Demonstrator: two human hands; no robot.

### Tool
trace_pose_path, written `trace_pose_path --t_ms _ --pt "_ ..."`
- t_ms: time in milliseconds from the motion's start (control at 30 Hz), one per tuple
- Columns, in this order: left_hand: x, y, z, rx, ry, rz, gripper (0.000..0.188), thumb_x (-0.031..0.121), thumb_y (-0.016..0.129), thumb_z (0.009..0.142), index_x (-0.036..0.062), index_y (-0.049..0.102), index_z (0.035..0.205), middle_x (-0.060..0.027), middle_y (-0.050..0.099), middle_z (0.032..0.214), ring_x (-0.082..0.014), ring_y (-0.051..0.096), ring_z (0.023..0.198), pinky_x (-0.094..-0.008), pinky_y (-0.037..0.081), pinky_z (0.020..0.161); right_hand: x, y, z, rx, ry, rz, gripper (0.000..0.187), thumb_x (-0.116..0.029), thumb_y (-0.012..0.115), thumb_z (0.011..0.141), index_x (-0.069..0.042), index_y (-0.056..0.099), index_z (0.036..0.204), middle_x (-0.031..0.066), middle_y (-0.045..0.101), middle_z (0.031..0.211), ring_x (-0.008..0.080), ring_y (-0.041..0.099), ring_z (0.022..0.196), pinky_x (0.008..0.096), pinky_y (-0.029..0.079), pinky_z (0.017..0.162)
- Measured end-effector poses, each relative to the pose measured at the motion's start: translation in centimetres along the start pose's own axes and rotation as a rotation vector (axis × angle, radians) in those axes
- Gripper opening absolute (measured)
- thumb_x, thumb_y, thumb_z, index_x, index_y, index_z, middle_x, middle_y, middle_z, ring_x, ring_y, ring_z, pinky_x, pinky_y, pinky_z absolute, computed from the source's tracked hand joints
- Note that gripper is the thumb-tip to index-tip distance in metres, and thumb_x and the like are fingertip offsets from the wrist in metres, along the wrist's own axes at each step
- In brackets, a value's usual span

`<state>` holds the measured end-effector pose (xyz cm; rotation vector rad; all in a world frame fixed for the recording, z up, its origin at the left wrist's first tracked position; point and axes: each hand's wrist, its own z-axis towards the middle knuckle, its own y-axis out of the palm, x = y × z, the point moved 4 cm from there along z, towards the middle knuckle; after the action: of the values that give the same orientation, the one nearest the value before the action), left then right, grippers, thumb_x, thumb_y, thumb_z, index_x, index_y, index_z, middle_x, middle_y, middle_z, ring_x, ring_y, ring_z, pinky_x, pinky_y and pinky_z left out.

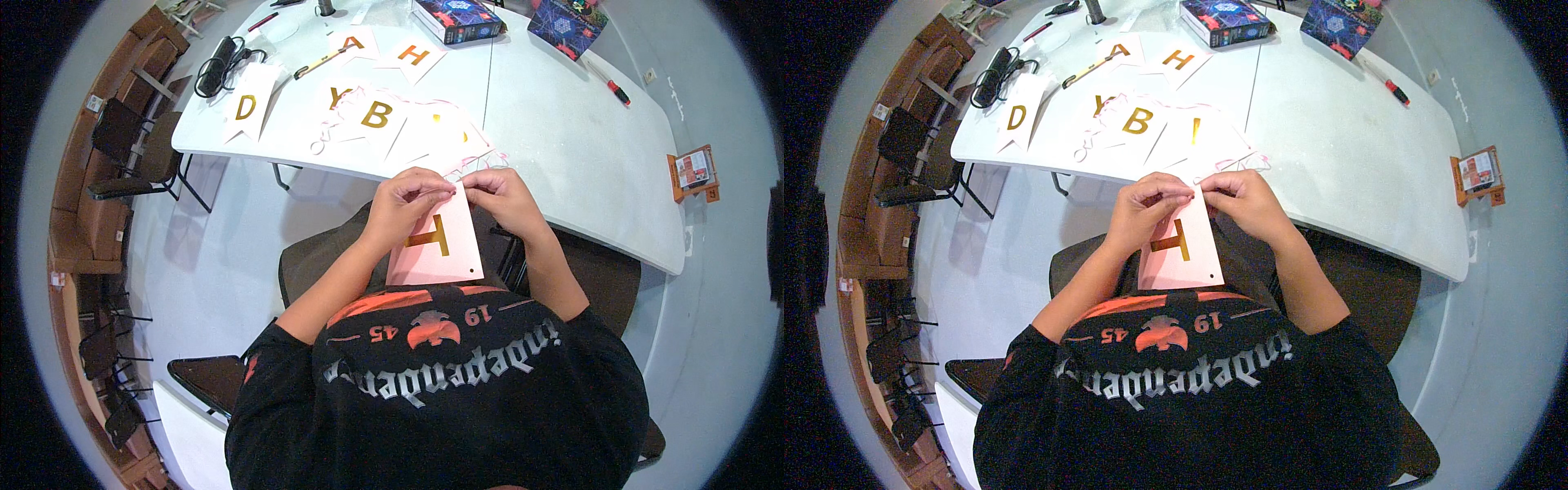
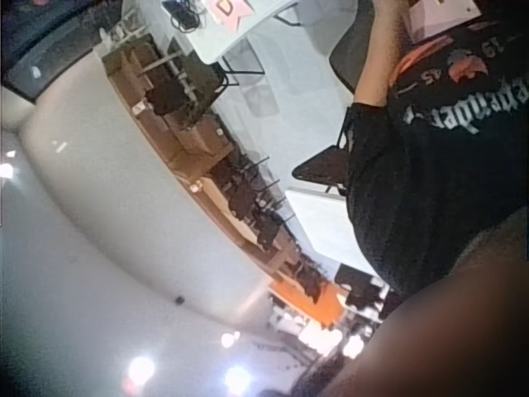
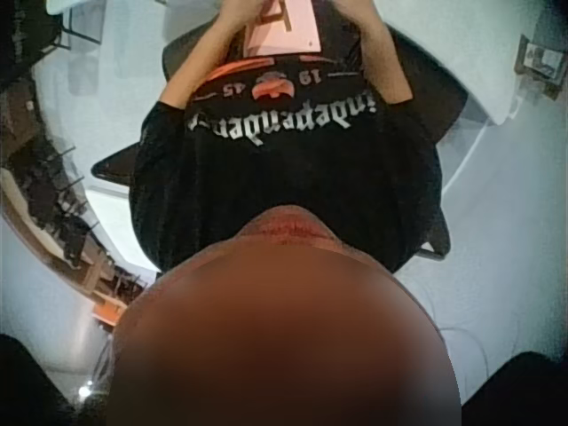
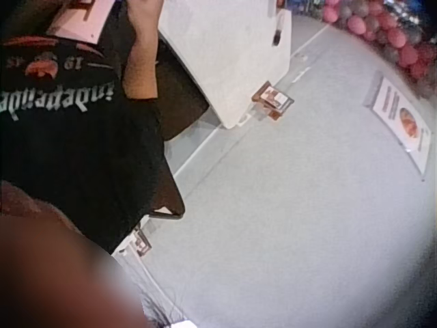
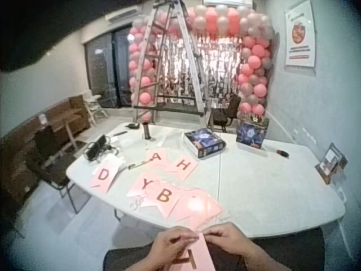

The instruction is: The person assembles a pink and gold 'HAPPY BIRTHDAY' banner by threading individual lettered pennants onto a string. They handle each pennant one at a time, aligning holes and pulling the string through, then arrange the letters in order on the table.

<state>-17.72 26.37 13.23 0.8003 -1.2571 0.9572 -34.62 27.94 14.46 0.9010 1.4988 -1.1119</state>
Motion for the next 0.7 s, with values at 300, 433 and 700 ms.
trace_pose_path --t_ms 300,433,700 --pt "0.1 0.0 0.0 -0.010 0.015 0.098 0.010 0.009 0.067 0.078 0.0022 0.068 0.085 -0.0045 0.060 0.089 -0.0099 0.055 0.075 -0.0232 0.044 0.067 0.0 0.3 -0.1 -0.013 0.086 0.046 0.015 -0.005 0.058 0.082 0.003 0.066 0.092 0.0051 0.065 0.082 0.0088 0.057 0.066 0.0223 0.047 0.060" --pt "-0.4 -0.3 0.1 0.034 -0.019 0.096 0.010 0.009 0.065 0.080 0.0010 0.067 0.086 -0.0045 0.060 0.087 -0.0096 0.054 0.076 -0.0233 0.044 0.069 -1.2 -0.3 -0.2 0.215 -0.017 -0.057 0.013 -0.007 0.063 0.080 -0.003 0.068 0.092 0.0053 0.061 0.095 0.0094 0.057 0.072 0.0220 0.047 0.060" --pt "-1.7 -0.7 -0.2 0.030 -0.267 0.007 0.010 0.011 0.067 0.080 0.0030 0.068 0.086 -0.0022 0.060 0.085 -0.0052 0.052 0.066 -0.0190 0.041 0.052 -3.0 1.9 -0.7 0.347 -0.483 -0.578 0.021 -0.008 0.073 0.070 -0.009 0.070 0.090 0.0035 0.059 0.094 0.0109 0.054 0.082 0.0224 0.042 0.059"
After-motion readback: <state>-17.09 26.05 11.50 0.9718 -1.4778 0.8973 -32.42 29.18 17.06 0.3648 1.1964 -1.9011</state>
